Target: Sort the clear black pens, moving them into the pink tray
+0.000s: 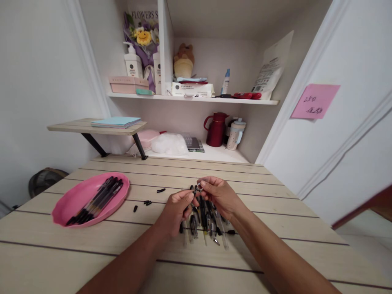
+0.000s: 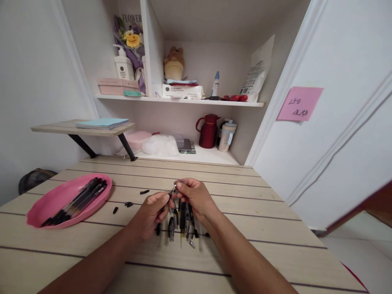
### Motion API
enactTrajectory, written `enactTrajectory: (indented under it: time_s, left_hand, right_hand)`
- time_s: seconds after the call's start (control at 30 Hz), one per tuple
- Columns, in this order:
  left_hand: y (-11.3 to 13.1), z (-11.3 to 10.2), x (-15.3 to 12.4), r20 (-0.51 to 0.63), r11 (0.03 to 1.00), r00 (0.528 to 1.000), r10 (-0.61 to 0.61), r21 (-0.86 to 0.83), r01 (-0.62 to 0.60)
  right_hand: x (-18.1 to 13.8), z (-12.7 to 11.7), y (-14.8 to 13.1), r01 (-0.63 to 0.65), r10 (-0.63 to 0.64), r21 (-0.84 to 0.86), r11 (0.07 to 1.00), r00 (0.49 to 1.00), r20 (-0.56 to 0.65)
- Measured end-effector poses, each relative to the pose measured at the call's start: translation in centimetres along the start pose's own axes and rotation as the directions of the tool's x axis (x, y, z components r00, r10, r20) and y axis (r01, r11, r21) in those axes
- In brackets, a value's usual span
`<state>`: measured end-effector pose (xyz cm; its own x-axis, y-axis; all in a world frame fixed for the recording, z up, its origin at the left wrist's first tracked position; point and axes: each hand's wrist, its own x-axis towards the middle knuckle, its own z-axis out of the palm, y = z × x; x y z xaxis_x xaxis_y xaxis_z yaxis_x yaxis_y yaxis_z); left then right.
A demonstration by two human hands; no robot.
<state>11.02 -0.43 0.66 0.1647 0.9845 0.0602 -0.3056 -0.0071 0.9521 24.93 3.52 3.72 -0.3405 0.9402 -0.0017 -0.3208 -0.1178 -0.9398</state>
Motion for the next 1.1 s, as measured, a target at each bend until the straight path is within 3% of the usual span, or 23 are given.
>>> enactTrajectory:
  time_s: [0.4, 0.63, 1.1]
  left_hand:
    - [-0.07, -0.04, 0.05, -0.004, 0.998, 1.0, -0.007, 0.067, 0.007]
    - [0.01, 0.05, -0.1, 0.027, 1.0, 1.0, 0.006, 0.027, -0.007]
    - [-0.07, -0.15, -0.14, 0.045, 0.999, 0.999, -0.002, 0.052, -0.001]
  right_hand:
    - [-0.44, 0.2, -0.19, 0.143, -0.129, -0.259, 0.955, 0.989, 0.07]
    - [-0.64, 0.12, -0.29, 0.103, -0.09, -0.216, 0.971, 0.994, 0.065]
    - [-0.82, 0.48, -0.33, 0.156, -0.122, -0.231, 0.96, 0.98, 0.157]
